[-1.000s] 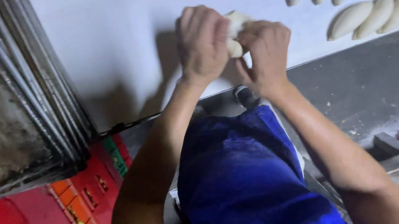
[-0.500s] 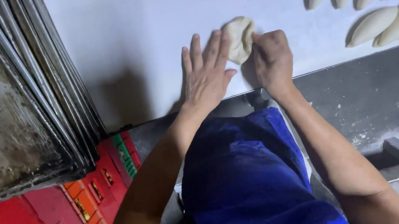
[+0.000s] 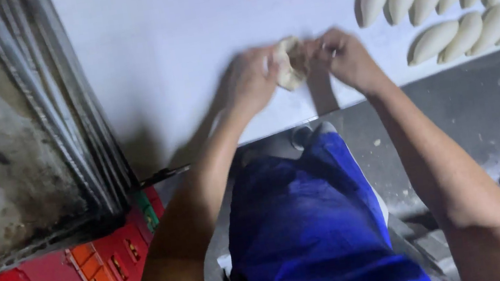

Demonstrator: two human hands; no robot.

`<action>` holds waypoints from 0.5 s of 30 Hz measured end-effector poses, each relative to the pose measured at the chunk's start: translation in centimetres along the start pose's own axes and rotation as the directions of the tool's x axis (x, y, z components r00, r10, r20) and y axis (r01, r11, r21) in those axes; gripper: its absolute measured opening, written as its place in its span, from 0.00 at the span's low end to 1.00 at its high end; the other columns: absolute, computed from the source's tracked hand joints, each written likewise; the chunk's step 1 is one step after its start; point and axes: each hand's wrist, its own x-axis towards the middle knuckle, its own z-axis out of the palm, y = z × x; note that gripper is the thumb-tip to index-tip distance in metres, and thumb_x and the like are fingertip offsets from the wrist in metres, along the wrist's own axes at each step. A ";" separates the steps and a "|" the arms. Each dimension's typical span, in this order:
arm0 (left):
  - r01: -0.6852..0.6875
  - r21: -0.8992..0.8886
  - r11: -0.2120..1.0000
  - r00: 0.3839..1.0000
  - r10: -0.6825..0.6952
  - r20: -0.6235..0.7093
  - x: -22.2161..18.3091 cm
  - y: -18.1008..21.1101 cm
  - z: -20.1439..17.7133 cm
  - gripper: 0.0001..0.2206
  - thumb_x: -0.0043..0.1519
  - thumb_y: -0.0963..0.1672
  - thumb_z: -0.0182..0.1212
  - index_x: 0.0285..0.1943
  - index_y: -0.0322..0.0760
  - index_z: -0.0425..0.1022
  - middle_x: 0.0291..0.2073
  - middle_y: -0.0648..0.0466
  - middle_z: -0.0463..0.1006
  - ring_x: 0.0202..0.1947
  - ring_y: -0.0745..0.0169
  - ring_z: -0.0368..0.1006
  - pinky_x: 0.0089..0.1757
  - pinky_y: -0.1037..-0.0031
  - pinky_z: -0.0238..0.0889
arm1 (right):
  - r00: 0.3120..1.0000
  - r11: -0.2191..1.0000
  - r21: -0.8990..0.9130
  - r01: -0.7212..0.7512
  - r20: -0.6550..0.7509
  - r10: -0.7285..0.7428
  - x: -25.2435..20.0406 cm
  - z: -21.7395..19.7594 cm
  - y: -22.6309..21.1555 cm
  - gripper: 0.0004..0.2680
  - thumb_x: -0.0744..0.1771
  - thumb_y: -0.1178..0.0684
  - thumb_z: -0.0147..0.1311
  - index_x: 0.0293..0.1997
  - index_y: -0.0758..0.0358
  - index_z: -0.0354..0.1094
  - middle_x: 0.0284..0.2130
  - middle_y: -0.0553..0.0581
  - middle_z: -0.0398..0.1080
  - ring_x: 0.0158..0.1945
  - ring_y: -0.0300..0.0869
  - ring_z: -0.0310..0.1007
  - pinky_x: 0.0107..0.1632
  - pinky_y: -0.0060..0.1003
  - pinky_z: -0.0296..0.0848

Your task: Shaping individual pieces of dough into elongated rolls by rolling them on a flat surface with hands.

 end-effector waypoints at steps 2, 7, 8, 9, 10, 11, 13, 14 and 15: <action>0.021 -0.214 0.977 0.973 -0.069 -0.218 0.7 -1.2 2.5 0.17 0.68 0.52 0.54 0.65 0.51 0.71 0.46 0.55 0.80 0.49 0.48 0.73 0.51 0.58 0.64 | 0.997 0.991 0.135 -0.020 -0.077 0.030 0.3 -0.7 0.4 0.05 0.68 0.61 0.53 0.43 0.60 0.75 0.45 0.57 0.76 0.50 0.43 0.74 0.53 0.37 0.70; 0.218 -0.146 0.965 0.974 -0.208 0.086 3.2 1.8 -1.4 0.13 0.62 0.46 0.55 0.55 0.47 0.76 0.49 0.45 0.75 0.53 0.43 0.69 0.53 0.58 0.59 | 0.968 0.995 0.044 -0.092 0.239 0.079 5.7 2.1 2.9 0.07 0.66 0.52 0.60 0.45 0.53 0.68 0.31 0.49 0.67 0.34 0.40 0.65 0.39 0.38 0.64; 0.255 -0.123 0.959 0.964 -0.243 0.104 3.3 1.7 -1.8 0.13 0.62 0.46 0.55 0.55 0.47 0.76 0.49 0.45 0.75 0.53 0.43 0.69 0.53 0.58 0.59 | 0.960 0.992 0.078 -0.099 0.268 0.075 6.5 2.0 2.4 0.07 0.66 0.52 0.60 0.45 0.53 0.68 0.31 0.49 0.67 0.34 0.40 0.65 0.39 0.38 0.64; 0.152 -0.131 0.980 0.988 -0.148 0.044 3.1 1.7 -1.8 0.12 0.62 0.45 0.60 0.54 0.45 0.74 0.48 0.47 0.75 0.53 0.45 0.70 0.52 0.60 0.61 | 0.954 0.999 -0.025 -0.044 0.296 0.049 6.9 1.8 2.2 0.07 0.66 0.52 0.59 0.46 0.56 0.69 0.33 0.56 0.70 0.36 0.49 0.69 0.39 0.44 0.65; 0.046 -0.134 0.990 0.999 -0.048 -0.012 3.0 1.9 -1.9 0.12 0.62 0.44 0.65 0.54 0.44 0.71 0.48 0.49 0.74 0.53 0.46 0.70 0.52 0.61 0.63 | 0.945 0.992 -0.123 0.020 0.326 0.021 7.3 1.5 1.9 0.09 0.65 0.52 0.57 0.47 0.60 0.70 0.36 0.63 0.72 0.38 0.58 0.73 0.40 0.50 0.67; 0.076 -0.124 0.989 0.997 -0.076 0.005 3.0 2.3 -1.7 0.12 0.62 0.44 0.65 0.54 0.44 0.71 0.48 0.49 0.74 0.53 0.46 0.70 0.52 0.61 0.63 | 0.937 0.995 -0.098 0.017 0.348 0.019 7.3 1.3 1.4 0.09 0.65 0.52 0.57 0.47 0.60 0.70 0.36 0.63 0.72 0.38 0.58 0.73 0.40 0.50 0.67; 0.110 0.024 0.994 0.991 -0.108 -0.078 3.4 3.4 -2.0 0.16 0.59 0.48 0.71 0.51 0.52 0.69 0.42 0.58 0.72 0.48 0.57 0.73 0.38 0.60 0.69 | 0.920 0.971 -0.218 -0.100 0.351 0.174 7.4 0.0 -0.3 0.10 0.69 0.48 0.52 0.51 0.60 0.67 0.42 0.71 0.69 0.41 0.68 0.71 0.41 0.58 0.67; 0.132 0.032 0.991 0.989 -0.129 -0.076 3.1 3.5 -1.9 0.16 0.59 0.48 0.71 0.51 0.52 0.69 0.42 0.58 0.72 0.48 0.57 0.73 0.38 0.60 0.69 | 0.914 0.974 -0.206 -0.092 0.370 0.165 7.3 0.6 0.8 0.10 0.69 0.48 0.52 0.51 0.60 0.67 0.42 0.71 0.69 0.41 0.68 0.71 0.41 0.58 0.67; 0.121 0.052 0.991 0.987 -0.115 -0.114 3.1 3.7 -2.0 0.17 0.60 0.49 0.71 0.55 0.54 0.69 0.42 0.59 0.71 0.47 0.59 0.74 0.35 0.62 0.70 | 0.942 0.973 -0.229 -0.026 0.320 0.100 7.2 0.8 1.8 0.10 0.69 0.49 0.53 0.53 0.61 0.68 0.44 0.70 0.69 0.41 0.69 0.72 0.40 0.60 0.68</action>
